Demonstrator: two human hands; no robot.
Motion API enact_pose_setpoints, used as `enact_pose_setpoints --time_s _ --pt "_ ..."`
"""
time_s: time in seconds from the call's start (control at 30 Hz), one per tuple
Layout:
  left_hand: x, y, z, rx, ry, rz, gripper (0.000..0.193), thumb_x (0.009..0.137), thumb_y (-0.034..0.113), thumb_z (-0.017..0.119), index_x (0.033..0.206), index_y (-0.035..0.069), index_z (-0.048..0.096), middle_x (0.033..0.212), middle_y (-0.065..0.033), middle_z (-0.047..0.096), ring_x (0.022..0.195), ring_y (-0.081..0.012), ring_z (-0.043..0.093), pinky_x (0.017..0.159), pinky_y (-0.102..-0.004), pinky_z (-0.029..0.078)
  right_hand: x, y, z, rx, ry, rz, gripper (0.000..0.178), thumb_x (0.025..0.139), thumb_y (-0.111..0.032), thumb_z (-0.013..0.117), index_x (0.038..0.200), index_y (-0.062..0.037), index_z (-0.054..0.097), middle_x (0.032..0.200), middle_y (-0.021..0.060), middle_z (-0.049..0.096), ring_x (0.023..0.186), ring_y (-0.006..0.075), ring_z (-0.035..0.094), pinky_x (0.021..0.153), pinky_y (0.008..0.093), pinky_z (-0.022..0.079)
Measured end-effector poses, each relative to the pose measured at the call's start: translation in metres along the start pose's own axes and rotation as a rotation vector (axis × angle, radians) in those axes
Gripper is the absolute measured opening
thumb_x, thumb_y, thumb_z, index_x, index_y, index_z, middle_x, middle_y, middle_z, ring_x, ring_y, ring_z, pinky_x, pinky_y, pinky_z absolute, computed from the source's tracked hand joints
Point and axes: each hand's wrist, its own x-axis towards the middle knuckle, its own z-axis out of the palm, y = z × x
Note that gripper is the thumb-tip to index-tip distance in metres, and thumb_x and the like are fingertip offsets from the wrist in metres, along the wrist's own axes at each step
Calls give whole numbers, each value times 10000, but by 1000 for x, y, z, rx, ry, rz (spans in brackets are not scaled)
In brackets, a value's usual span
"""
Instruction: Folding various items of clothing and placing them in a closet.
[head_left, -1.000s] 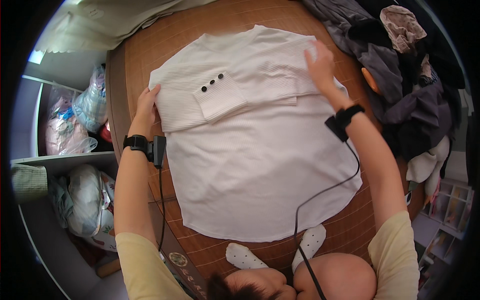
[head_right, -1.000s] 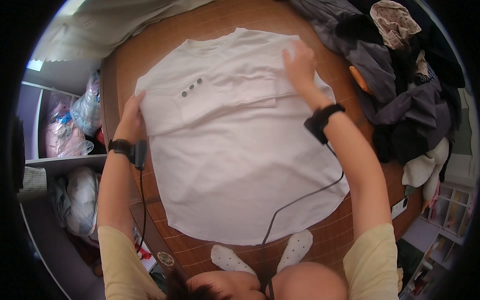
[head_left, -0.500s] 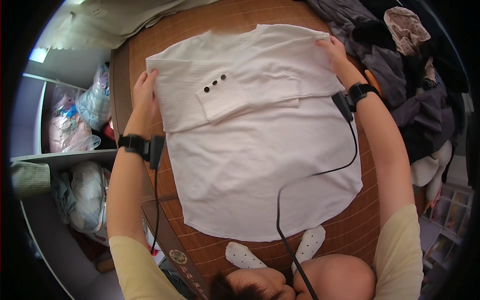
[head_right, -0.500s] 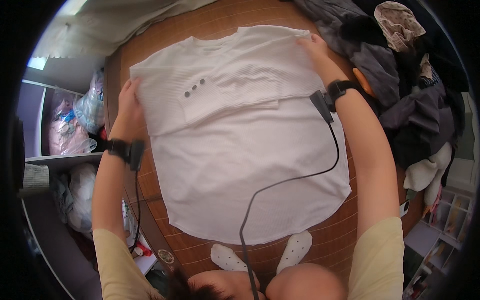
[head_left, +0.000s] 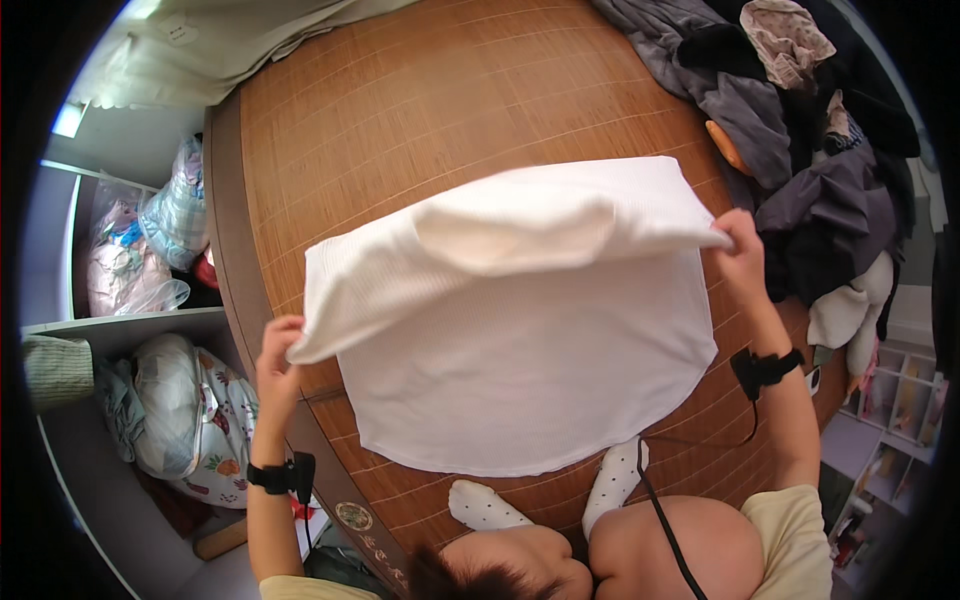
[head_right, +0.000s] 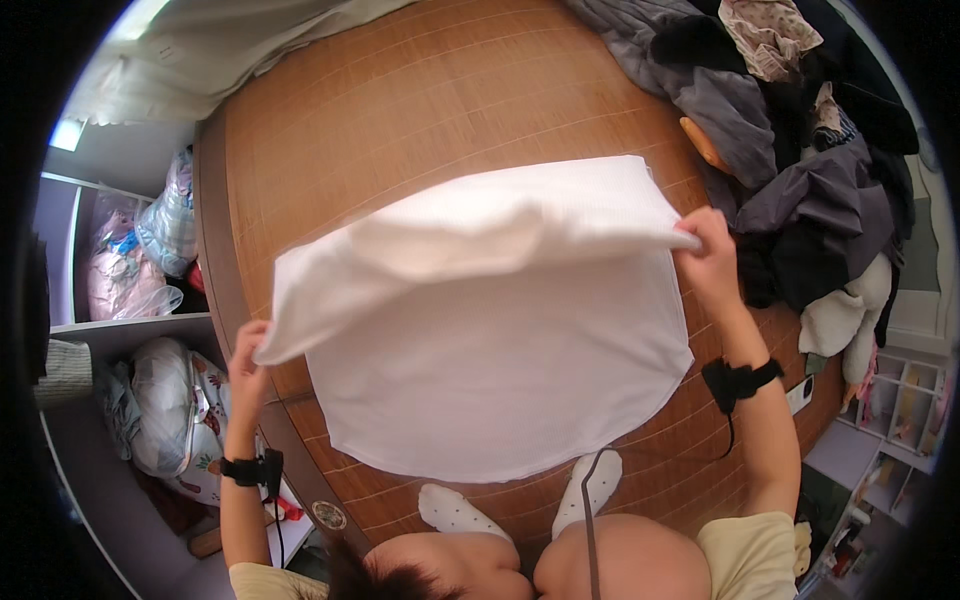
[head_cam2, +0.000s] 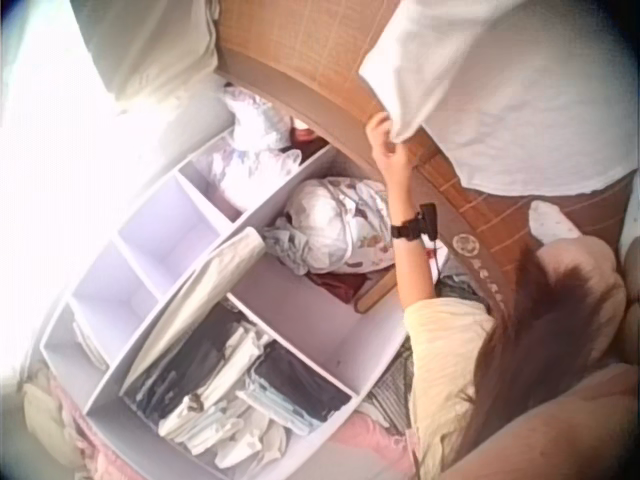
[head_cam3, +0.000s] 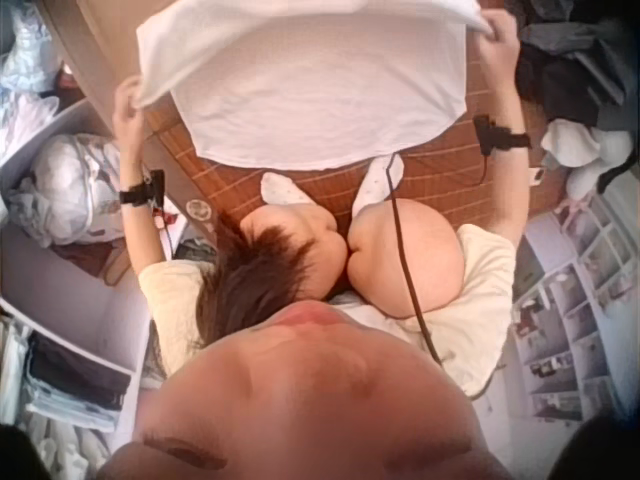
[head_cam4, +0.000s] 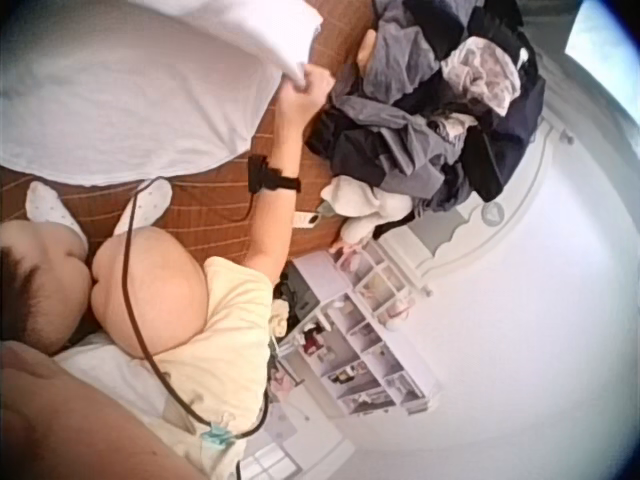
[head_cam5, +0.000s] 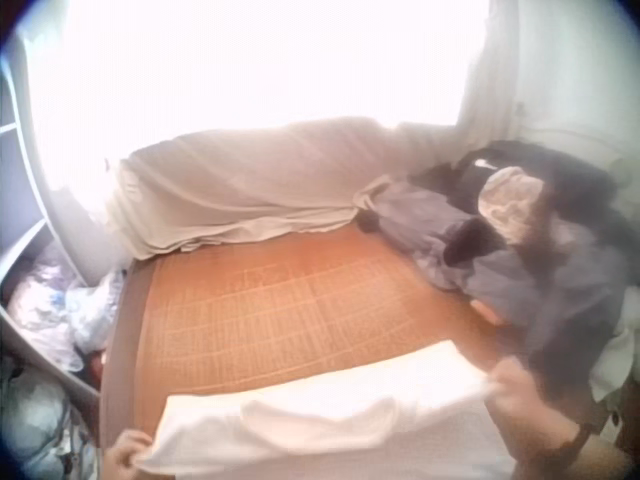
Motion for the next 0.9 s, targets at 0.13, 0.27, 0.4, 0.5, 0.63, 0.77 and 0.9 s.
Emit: enact_pose_setpoints --time_s 0.13,0.27,0.4,0.5,0.63,0.77,0.9 --pt "-22 -6 22 491 -174 -15 133 779 7 626 900 63 624 1199 -147 477 1134 -326 455 970 -397 369 -45 19 6 -241 -171 -47 224 640 67 611 810 -79 611 864 73 563 941 268 513 836 362 407" --pt "-17 8 26 537 -40 -27 146 814 27 605 959 42 603 1180 -165 493 1112 -341 479 962 -400 380 -55 17 18 -391 -148 -36 210 669 58 570 820 -75 628 902 77 561 958 281 507 851 366 405" --pt "2 30 55 401 60 7 232 848 62 581 1075 23 550 1152 -167 513 1078 -341 510 941 -383 399 -40 3 24 -396 -77 80 152 741 10 552 861 -47 627 907 95 559 926 284 522 819 358 425" --pt "12 -4 71 267 162 -135 309 873 132 586 1143 7 504 1106 -156 528 1024 -270 537 907 -358 419 -26 7 39 -140 117 370 141 812 -110 578 899 -4 607 871 123 573 856 290 553 769 363 450" --pt "39 -26 74 120 346 -294 330 873 219 617 1076 -27 531 909 -108 563 790 -185 540 746 -317 455 -21 45 43 -121 -71 488 318 817 -275 633 918 24 590 838 156 611 771 290 585 718 362 466" --pt "57 -48 64 285 223 -275 315 867 257 618 960 -39 565 789 -81 550 683 -159 493 643 -302 429 -11 35 40 -183 -156 507 351 830 -308 613 883 38 578 789 179 617 724 289 587 690 362 464" --pt "64 -63 63 163 321 -271 319 881 275 586 882 -44 569 778 -87 553 693 -169 498 645 -310 422 -20 2 28 92 -62 634 347 853 -308 581 857 38 568 758 202 612 716 345 597 672 397 456"
